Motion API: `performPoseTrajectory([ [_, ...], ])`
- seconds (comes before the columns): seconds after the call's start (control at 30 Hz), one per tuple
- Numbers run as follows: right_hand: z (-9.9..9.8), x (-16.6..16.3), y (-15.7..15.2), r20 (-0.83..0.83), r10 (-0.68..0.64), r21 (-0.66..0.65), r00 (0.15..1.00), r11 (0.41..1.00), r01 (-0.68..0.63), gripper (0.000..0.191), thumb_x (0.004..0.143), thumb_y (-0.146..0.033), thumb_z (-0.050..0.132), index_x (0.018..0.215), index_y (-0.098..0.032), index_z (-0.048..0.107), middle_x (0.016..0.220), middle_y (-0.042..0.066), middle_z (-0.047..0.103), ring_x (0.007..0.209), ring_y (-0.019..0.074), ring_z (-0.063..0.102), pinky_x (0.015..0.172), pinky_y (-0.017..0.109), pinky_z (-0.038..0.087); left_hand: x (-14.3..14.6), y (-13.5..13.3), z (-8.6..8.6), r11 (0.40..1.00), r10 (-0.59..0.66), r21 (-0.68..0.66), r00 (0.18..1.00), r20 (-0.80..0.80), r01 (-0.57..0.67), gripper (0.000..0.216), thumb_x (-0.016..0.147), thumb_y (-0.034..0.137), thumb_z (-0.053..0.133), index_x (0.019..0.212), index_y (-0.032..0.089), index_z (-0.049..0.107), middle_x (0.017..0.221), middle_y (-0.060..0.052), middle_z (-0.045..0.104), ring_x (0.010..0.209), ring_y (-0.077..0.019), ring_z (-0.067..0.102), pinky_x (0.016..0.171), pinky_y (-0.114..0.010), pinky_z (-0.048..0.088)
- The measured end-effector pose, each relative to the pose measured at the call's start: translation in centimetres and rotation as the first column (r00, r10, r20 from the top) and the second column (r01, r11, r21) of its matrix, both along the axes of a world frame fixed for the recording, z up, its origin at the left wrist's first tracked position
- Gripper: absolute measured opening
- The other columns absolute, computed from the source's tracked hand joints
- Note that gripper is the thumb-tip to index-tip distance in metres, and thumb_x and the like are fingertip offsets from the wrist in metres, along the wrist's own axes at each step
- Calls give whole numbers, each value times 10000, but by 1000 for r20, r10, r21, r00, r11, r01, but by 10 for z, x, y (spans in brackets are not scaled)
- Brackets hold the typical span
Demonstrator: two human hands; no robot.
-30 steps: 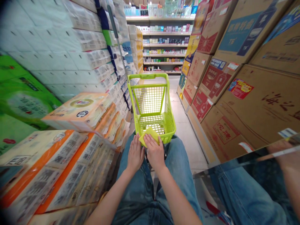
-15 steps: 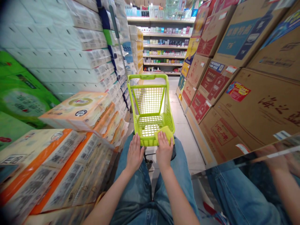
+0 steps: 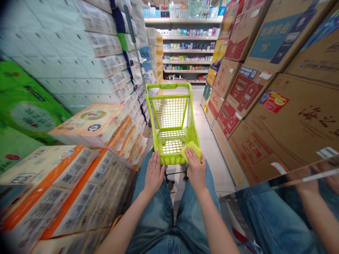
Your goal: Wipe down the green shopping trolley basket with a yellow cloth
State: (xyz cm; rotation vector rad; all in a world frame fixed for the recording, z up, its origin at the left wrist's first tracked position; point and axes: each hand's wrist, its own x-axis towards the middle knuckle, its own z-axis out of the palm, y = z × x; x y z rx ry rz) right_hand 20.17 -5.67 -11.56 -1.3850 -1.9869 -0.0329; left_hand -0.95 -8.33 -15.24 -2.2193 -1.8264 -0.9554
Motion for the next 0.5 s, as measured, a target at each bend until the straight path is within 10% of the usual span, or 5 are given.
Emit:
performPoseTrajectory([
  [0.23, -8, -5, 9, -134, -180, -3, 974, 983, 181, 709, 734, 7, 368, 1397, -212, 495, 1424, 75, 546, 1373, 207, 446, 1150, 512, 246, 3, 1, -1, 1000, 9, 15, 1000, 23, -9, 681, 988, 239, 366, 1557, 160, -1, 1608, -137, 231, 1495, -247, 176, 1177, -489, 308],
  [0.5, 1, -108, -24, -53, 98, -8, 994, 995, -99, 605, 843, -16, 376, 1415, -188, 472, 1436, 58, 535, 1373, 155, 438, 1210, 417, 104, -4, -1, 0, 1000, -28, -7, 999, 19, 29, 655, 978, 209, 369, 1558, 183, 64, 1603, -139, 247, 1496, -250, 175, 1164, -501, 331],
])
